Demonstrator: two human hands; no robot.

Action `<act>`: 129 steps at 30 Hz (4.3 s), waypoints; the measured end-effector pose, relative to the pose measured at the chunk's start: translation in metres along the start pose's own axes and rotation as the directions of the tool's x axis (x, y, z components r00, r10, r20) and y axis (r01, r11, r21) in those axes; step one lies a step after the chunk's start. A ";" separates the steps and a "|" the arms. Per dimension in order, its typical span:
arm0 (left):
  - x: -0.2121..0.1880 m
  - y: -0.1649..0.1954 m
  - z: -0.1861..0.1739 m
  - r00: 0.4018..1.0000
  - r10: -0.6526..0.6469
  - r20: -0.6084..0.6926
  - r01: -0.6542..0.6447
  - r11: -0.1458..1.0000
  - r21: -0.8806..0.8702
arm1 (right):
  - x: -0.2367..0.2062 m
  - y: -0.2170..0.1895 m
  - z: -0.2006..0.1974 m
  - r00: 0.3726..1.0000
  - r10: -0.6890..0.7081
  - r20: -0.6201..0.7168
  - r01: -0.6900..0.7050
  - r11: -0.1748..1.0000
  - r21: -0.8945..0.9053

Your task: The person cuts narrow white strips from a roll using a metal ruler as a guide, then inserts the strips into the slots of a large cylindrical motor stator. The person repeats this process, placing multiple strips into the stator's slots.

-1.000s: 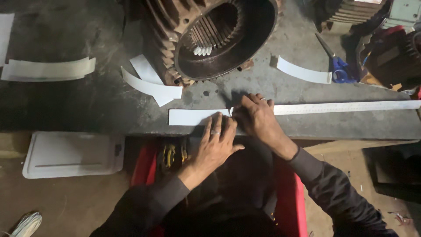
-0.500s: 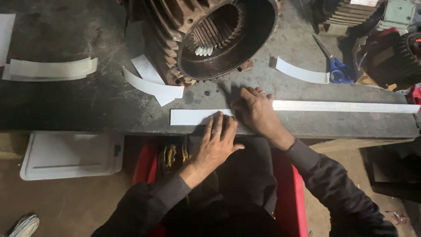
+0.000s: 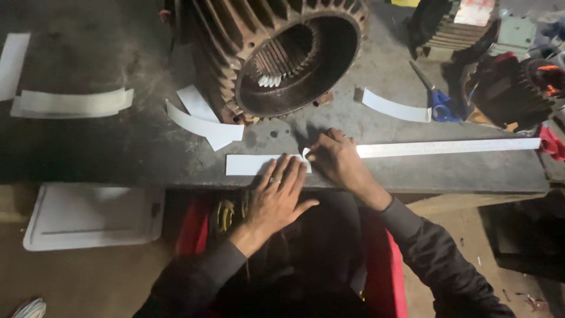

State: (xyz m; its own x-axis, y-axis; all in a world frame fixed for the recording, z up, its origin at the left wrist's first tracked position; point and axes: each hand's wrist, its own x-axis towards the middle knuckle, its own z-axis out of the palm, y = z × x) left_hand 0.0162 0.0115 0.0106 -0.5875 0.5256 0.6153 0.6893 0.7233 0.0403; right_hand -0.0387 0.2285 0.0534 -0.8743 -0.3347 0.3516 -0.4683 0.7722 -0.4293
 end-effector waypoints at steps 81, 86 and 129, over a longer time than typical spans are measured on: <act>0.039 0.018 -0.123 0.977 -0.200 -0.072 0.104 0.743 -0.661 | -0.086 -0.115 -0.021 0.881 0.041 -0.471 0.069 0.974 0.215; 0.040 0.017 -0.123 0.978 -0.209 0.024 0.186 0.802 -0.568 | -0.091 -0.103 -0.016 0.959 0.156 -0.234 -0.059 0.925 0.376; 0.017 0.026 -0.001 0.975 -0.205 0.082 0.203 0.979 0.031 | -0.003 0.000 0.008 0.986 -0.122 -0.111 0.101 0.979 -0.177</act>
State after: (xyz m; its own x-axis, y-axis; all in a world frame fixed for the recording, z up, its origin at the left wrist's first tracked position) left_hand 0.0247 0.0381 0.0228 -0.7487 0.4014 0.5276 0.5427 0.8282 0.1401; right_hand -0.0366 0.2251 0.0459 -0.7908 -0.3645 0.4917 -0.5244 0.8177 -0.2373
